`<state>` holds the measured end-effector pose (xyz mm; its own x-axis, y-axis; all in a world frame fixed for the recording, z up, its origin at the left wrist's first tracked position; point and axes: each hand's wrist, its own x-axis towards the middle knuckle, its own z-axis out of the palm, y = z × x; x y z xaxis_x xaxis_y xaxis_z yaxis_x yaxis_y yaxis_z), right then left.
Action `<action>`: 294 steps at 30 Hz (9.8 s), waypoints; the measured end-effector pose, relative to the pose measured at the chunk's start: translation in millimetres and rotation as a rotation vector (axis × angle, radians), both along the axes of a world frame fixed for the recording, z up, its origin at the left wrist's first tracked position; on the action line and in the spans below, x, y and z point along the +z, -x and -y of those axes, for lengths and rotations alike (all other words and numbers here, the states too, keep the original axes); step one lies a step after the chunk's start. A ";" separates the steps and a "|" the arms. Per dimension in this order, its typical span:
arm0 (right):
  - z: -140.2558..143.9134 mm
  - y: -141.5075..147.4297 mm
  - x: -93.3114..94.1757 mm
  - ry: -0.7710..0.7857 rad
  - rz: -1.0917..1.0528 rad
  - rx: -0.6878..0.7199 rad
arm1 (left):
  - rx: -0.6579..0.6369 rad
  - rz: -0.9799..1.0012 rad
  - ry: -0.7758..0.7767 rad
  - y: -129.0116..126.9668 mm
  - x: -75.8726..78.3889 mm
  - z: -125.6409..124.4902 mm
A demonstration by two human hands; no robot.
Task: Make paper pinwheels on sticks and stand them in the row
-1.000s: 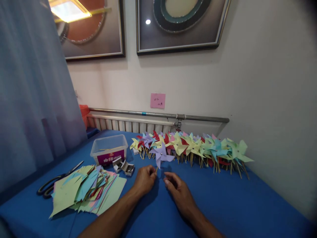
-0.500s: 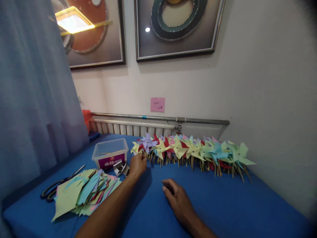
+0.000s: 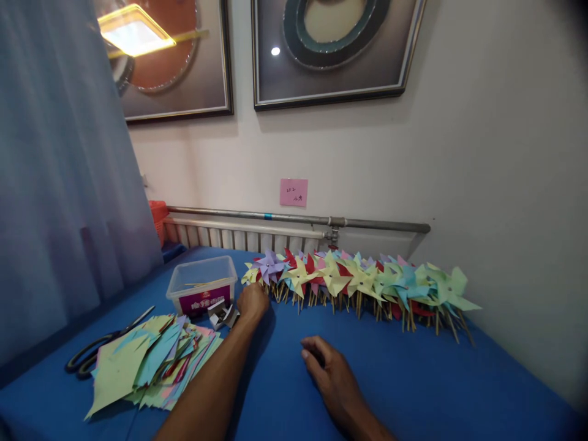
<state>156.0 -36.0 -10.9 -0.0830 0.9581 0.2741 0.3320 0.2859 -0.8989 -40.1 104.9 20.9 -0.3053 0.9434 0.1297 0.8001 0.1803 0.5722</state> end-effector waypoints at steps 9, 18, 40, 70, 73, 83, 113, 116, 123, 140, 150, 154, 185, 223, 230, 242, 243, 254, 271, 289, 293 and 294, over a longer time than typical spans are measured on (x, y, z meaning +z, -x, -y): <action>-0.3 0.4 0.6 0.040 0.015 -0.004 | 0.020 -0.048 -0.017 0.1 -3.7 -3.6; -0.2 0.4 2.4 0.059 0.079 0.016 | 0.025 -0.103 0.026 -4.1 -6.1 -6.1; -1.6 2.0 1.1 0.067 0.088 0.008 | -0.038 -0.226 0.024 -4.4 4.0 3.3; -4.5 -2.0 3.2 0.045 0.100 -0.063 | -0.134 -0.060 -0.452 76.6 -34.5 190.4; -3.7 -1.0 5.2 0.045 0.090 -0.053 | 0.186 -0.179 -0.533 142.1 -66.6 231.0; -4.8 2.7 8.0 0.051 0.095 -0.085 | 0.298 -0.550 -0.292 221.6 -51.8 259.1; -7.3 3.2 6.1 0.035 0.105 -0.090 | 0.334 0.460 -0.561 117.7 43.3 177.3; -2.9 5.1 4.8 0.008 0.047 -0.100 | -0.134 0.866 -0.328 49.5 44.9 137.6; -8.2 0.2 -1.4 0.034 -0.184 -0.250 | -0.301 1.368 0.063 -31.3 25.9 84.0; -19.8 -3.9 -15.6 0.206 -0.702 -0.104 | -0.298 1.384 0.211 -36.0 -12.3 89.5; -17.5 -12.0 -7.3 0.164 -0.612 -0.141 | -0.431 1.246 0.226 -28.8 -25.9 80.0; -17.7 -11.5 -7.2 0.166 -0.607 -0.114 | -0.482 1.263 0.206 -28.4 -32.1 77.0; -10.6 -6.7 -2.4 0.292 -0.734 -0.010 | -0.451 1.414 0.107 -31.7 -27.3 80.5; -11.1 -1.6 -15.8 0.297 -0.718 -0.017 | -0.404 1.014 -0.149 -46.3 -22.0 95.9; -11.2 -0.5 -12.8 0.299 -0.730 -0.025 | -0.595 0.737 -0.321 -44.6 -15.4 109.2; -10.3 -0.9 -8.9 0.298 -0.682 -0.020 | -0.701 0.586 -0.420 -43.9 -15.8 108.7; -10.0 -1.1 -8.1 0.295 -0.682 -0.008 | -0.707 0.581 -0.426 -43.7 -15.7 108.9; -14.4 -1.9 -14.6 0.280 -0.675 -0.004 | -0.730 0.450 -0.568 -43.3 -18.6 110.4; -8.0 -11.8 3.4 0.101 -0.181 -0.086 | -0.594 1.011 0.147 -40.8 -20.5 94.6; -13.3 -11.1 -6.7 0.210 -0.375 0.006 | -0.504 1.021 0.104 -48.3 -21.9 99.0; -15.8 -11.2 -10.4 0.225 -0.405 -0.001 | -0.508 1.041 0.111 -48.4 -21.6 99.5; -16.1 -11.2 -10.6 0.230 -0.411 0.001 | -0.509 1.047 0.116 -48.6 -22.0 99.5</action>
